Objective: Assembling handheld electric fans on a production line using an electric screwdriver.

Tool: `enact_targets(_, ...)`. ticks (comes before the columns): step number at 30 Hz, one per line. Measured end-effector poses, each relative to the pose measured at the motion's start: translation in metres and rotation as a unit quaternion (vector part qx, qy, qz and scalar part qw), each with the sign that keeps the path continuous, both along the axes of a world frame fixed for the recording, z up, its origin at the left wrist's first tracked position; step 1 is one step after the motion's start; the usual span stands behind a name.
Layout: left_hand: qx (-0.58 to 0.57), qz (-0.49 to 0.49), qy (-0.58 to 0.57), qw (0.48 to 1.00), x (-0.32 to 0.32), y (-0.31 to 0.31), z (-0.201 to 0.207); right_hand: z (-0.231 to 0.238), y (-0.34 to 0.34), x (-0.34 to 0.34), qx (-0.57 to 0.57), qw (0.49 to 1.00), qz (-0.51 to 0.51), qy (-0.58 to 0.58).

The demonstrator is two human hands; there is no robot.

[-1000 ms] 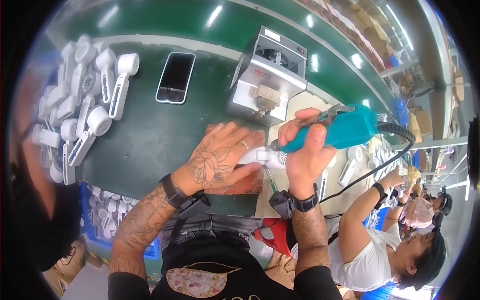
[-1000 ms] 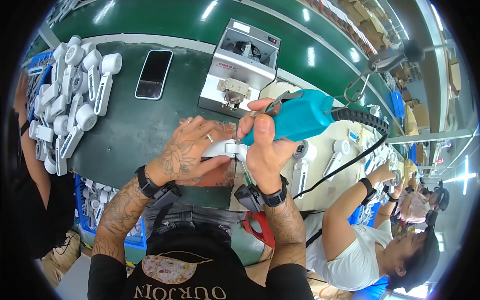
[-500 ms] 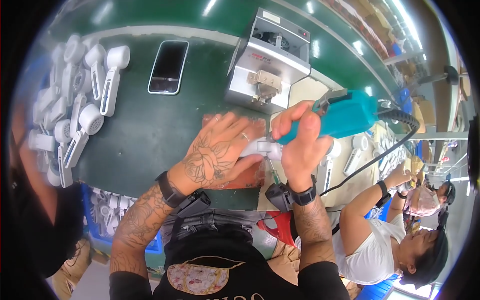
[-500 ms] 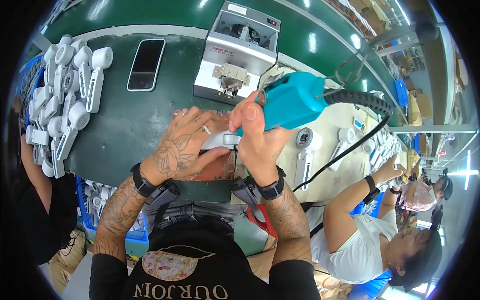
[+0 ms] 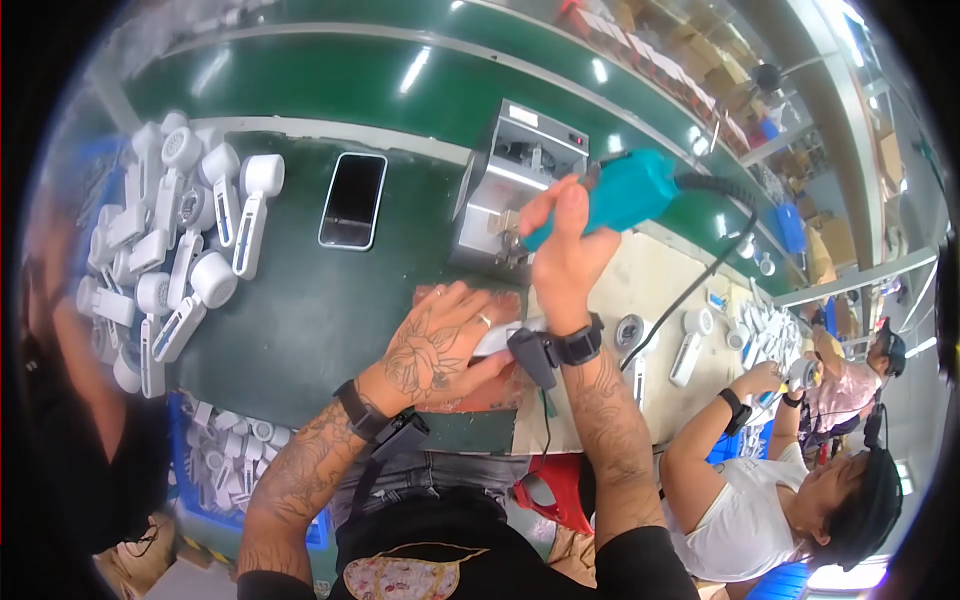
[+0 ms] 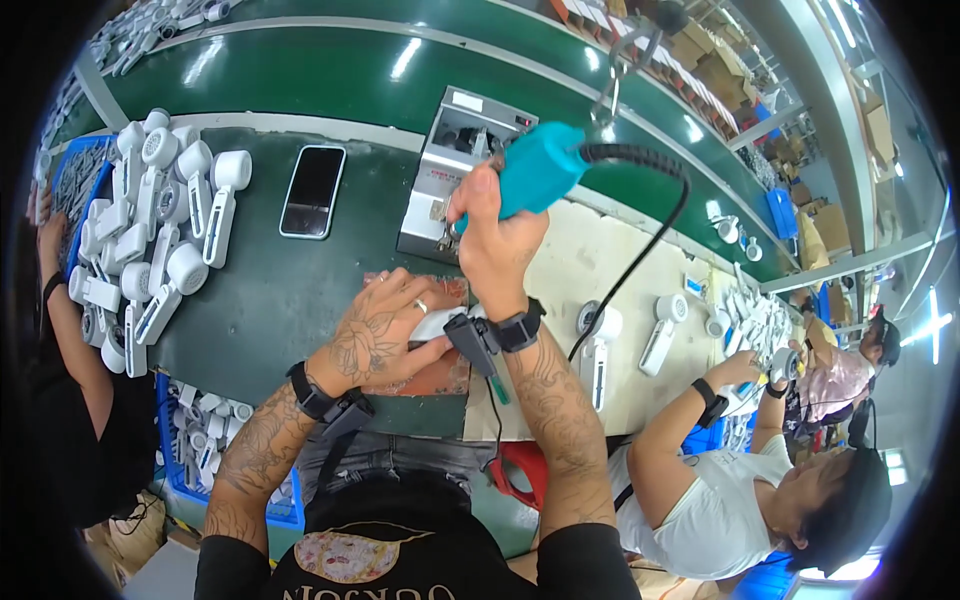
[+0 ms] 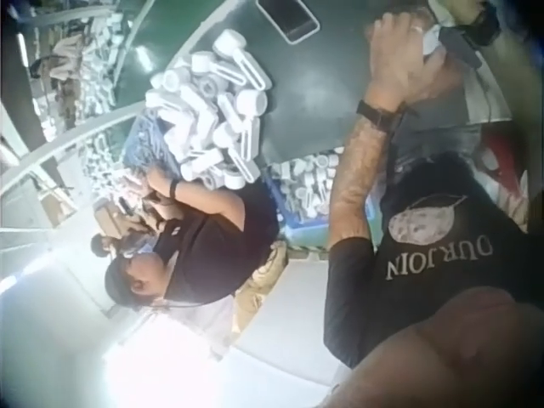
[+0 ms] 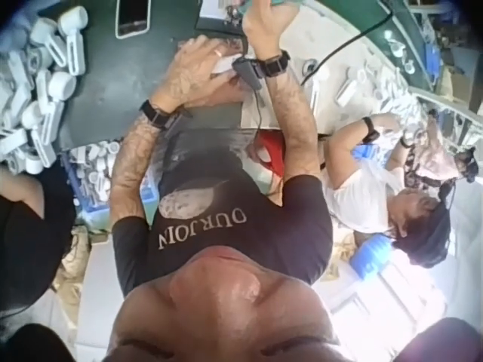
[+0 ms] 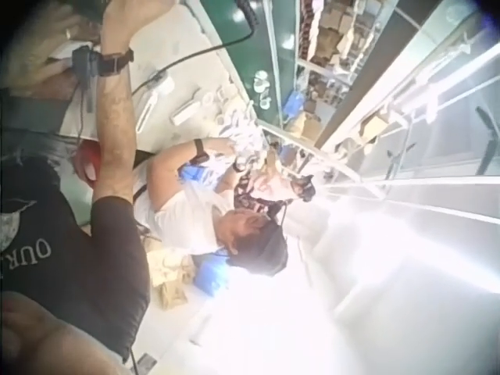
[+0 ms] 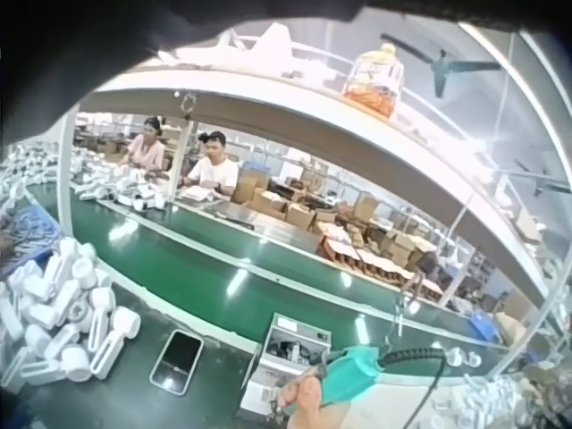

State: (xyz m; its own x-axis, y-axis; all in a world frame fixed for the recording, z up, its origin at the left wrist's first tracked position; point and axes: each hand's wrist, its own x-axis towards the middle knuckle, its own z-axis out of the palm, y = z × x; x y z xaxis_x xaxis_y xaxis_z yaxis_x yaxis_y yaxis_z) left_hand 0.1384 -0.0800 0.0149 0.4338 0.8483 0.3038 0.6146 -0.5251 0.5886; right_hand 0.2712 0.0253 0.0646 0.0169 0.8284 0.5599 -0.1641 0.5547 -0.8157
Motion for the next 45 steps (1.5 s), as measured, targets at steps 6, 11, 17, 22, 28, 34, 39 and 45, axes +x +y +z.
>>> enact_targets(6, 0.013, 0.001, -0.012, 1.000, -0.003, 0.002, -0.008, 0.020, -0.023, 0.001, -0.060, 0.997, -0.004, -0.051)
enact_targets(11, 0.008, -0.002, -0.011, 1.000, 0.000, 0.005, 0.004, 0.028, -0.075, 0.040, -0.098, 0.994, -0.010, -0.039)
enact_targets(17, 0.015, 0.002, -0.021, 1.000, 0.001, 0.002, 0.002, 0.013, -0.092, 0.048, -0.110, 0.993, 0.015, -0.048)
enact_targets(22, 0.020, 0.002, -0.037, 0.999, -0.002, 0.003, -0.002, 0.001, -0.090, 0.045, -0.128, 0.991, 0.024, -0.040)
enact_targets(28, 0.066, 0.000, -0.016, 0.998, -0.002, 0.008, 0.008, 0.003, -0.089, 0.046, -0.121, 0.991, 0.050, 0.032)
enact_targets(34, 0.068, 0.003, -0.027, 0.997, 0.003, 0.004, 0.002, -0.015, -0.095, 0.047, -0.151, 0.987, 0.024, 0.046)
enact_targets(39, 0.123, -0.016, 0.064, 0.990, 0.007, -0.011, 0.003, 0.011, -0.086, 0.060, -0.098, 0.984, -0.092, 0.114)
enact_targets(45, 0.131, -0.004, 0.084, 0.988, -0.007, -0.040, 0.021, 0.041, -0.029, 0.098, 0.005, 0.946, -0.271, 0.178)
